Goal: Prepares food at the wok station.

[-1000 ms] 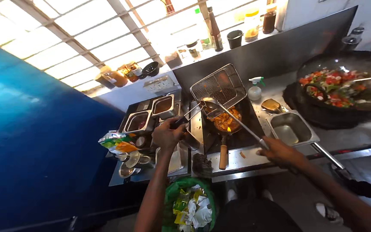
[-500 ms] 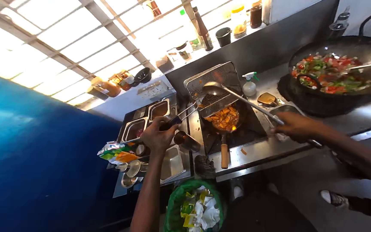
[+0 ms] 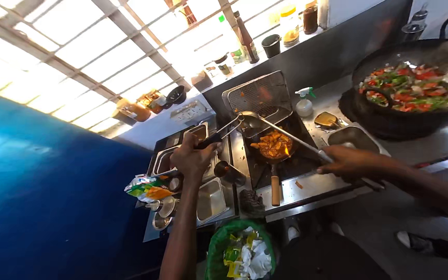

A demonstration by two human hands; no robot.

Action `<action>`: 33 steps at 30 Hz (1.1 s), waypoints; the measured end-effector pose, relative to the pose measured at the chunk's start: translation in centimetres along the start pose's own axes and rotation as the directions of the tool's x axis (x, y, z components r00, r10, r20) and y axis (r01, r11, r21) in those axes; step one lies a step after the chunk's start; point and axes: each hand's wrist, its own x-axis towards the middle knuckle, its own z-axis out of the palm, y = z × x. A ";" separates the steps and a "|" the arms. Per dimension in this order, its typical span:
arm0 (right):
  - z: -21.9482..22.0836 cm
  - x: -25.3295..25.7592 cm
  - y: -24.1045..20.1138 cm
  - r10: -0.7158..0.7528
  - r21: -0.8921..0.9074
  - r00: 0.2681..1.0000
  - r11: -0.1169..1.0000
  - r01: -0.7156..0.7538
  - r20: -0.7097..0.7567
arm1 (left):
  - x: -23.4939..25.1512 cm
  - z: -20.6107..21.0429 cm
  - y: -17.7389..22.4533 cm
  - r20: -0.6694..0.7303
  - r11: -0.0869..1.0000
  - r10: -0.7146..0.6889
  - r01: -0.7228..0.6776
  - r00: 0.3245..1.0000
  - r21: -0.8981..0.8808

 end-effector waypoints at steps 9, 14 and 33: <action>0.7 0.0 1.0 0.016 0.199 1.000 0.980 -0.016 0.002 | 0.1 0.1 -0.2 0.023 1.000 -0.001 0.001 1.000 0.002; 0.5 0.1 2.4 0.005 0.370 0.999 0.929 -0.018 0.038 | 1.2 -0.1 -1.3 0.026 0.997 -0.055 0.057 0.998 -0.054; 7.6 -6.5 14.0 -0.599 0.968 0.766 -0.068 0.244 -0.235 | -15.4 2.2 5.9 0.745 -0.278 -0.568 0.770 0.350 -0.574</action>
